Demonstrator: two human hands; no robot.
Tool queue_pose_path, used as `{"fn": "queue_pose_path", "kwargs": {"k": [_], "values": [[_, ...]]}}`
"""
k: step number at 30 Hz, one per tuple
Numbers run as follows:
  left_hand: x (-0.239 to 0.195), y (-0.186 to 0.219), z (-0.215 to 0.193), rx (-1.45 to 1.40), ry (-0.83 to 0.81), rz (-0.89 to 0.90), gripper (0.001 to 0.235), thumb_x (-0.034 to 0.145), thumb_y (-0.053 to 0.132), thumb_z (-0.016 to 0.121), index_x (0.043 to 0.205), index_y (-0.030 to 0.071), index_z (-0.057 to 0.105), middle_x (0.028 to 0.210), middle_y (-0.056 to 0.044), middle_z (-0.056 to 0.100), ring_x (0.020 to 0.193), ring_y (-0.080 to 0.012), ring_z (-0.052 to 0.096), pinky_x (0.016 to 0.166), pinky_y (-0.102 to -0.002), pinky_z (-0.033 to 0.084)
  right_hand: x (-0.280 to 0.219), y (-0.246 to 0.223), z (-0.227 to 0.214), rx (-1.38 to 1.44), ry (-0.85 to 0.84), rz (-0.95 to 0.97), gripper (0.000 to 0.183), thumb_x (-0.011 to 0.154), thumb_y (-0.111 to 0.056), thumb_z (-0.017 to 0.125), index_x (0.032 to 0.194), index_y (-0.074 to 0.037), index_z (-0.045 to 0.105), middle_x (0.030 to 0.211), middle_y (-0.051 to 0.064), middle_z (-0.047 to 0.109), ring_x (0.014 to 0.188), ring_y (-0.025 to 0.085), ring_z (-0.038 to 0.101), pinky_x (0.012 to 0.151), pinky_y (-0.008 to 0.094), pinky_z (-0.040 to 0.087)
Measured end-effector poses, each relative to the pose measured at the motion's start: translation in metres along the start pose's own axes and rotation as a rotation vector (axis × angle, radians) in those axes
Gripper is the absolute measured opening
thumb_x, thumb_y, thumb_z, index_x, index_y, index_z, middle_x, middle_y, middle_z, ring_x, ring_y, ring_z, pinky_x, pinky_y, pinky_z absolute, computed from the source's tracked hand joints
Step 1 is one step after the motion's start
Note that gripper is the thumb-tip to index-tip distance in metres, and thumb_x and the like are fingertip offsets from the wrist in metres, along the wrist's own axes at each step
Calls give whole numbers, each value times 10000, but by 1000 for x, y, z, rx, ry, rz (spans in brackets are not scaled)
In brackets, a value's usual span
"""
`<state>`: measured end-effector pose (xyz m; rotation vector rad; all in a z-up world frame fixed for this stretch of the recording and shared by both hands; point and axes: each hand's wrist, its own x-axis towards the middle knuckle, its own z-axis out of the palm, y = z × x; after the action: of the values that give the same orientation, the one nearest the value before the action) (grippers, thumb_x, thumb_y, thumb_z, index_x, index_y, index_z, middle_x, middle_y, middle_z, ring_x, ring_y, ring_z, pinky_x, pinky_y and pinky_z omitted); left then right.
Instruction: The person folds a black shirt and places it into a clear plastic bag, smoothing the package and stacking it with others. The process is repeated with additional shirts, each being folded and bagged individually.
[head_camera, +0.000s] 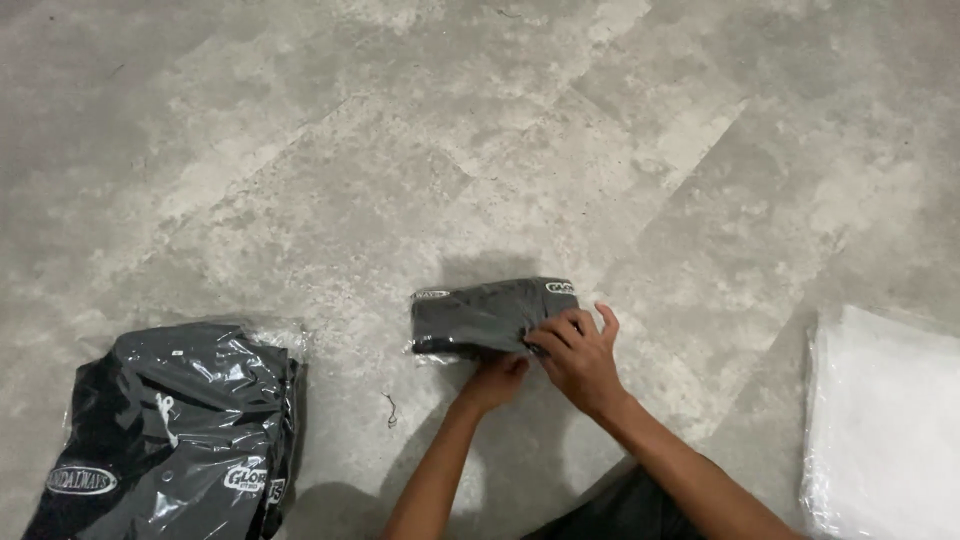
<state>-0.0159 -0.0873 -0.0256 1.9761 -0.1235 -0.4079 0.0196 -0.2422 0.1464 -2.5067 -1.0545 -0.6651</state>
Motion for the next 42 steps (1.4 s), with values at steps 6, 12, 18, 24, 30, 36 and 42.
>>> {"fn": "queue_pose_path", "kwargs": {"k": [6, 12, 18, 24, 30, 36, 42], "values": [[13, -4, -17, 340, 13, -44, 281, 987, 350, 420, 1166, 136, 458, 1296, -153, 514, 1254, -337, 493, 1074, -509, 386, -61, -16, -33, 65, 24, 125, 373, 841, 40, 757, 971, -296, 660, 1032, -76, 621, 1070, 271, 594, 1148, 610, 218], [25, -29, -52, 750, 37, -117, 474, 989, 505, 387, 1369, 257, 250, 1487, -92, 260, 1400, -356, 318, 1072, -607, 368, -120, -26, -37, -83, -121, 242, 465, 684, 46, 738, 903, -359, 669, 1051, -136, 639, 1177, 285, 602, 1082, 691, 225], [21, -31, -92, 1169, 55, -191, 716, 989, 661, 359, 1571, 385, 45, 1677, -23, 7, 1547, -369, 142, 1071, -704, 347, -153, -40, 0, -124, -447, 210, 293, 842, -49, 711, 977, -269, 573, 1021, -8, 557, 1117, 310, 556, 1030, 701, 320], [3, 25, -150, 1674, -242, -454, 1203, 964, 710, 540, 1611, 278, -377, 1711, -67, -388, 1619, -382, -138, 1222, -652, 238, -163, -47, 22, -167, -620, 40, 478, 770, -102, 751, 1203, -192, 570, 1203, 121, 533, 1040, 391, 492, 988, 605, 373], [-26, -28, -178, 677, 551, -635, 760, 932, 167, 498, 1648, 76, 261, 1724, -223, 208, 1562, -525, 119, 1142, -727, 245, -138, -53, -1, 202, -575, 181, 398, 916, -516, 716, 1173, -218, 658, 1076, 38, 553, 1017, 305, 545, 1007, 552, 312], [-73, 84, -96, 576, 444, -157, 656, 1036, 332, 507, 1652, 163, 355, 1661, -205, 324, 1535, -499, 262, 1144, -682, 303, -76, -35, 41, 213, -413, 371, 507, 1087, -430, 499, 1506, -145, 508, 1569, 131, 429, 1505, 345, 336, 1199, 576, 191], [-85, 40, -44, 859, 371, -122, 673, 1095, 521, 321, 1714, 320, 146, 1757, -124, 138, 1587, -447, 112, 1233, -661, 150, -51, -48, 69, 68, -381, 362, 775, 1045, -474, 530, 1690, -132, 268, 1761, 194, 142, 1591, 467, 80, 1201, 693, 15]]}}
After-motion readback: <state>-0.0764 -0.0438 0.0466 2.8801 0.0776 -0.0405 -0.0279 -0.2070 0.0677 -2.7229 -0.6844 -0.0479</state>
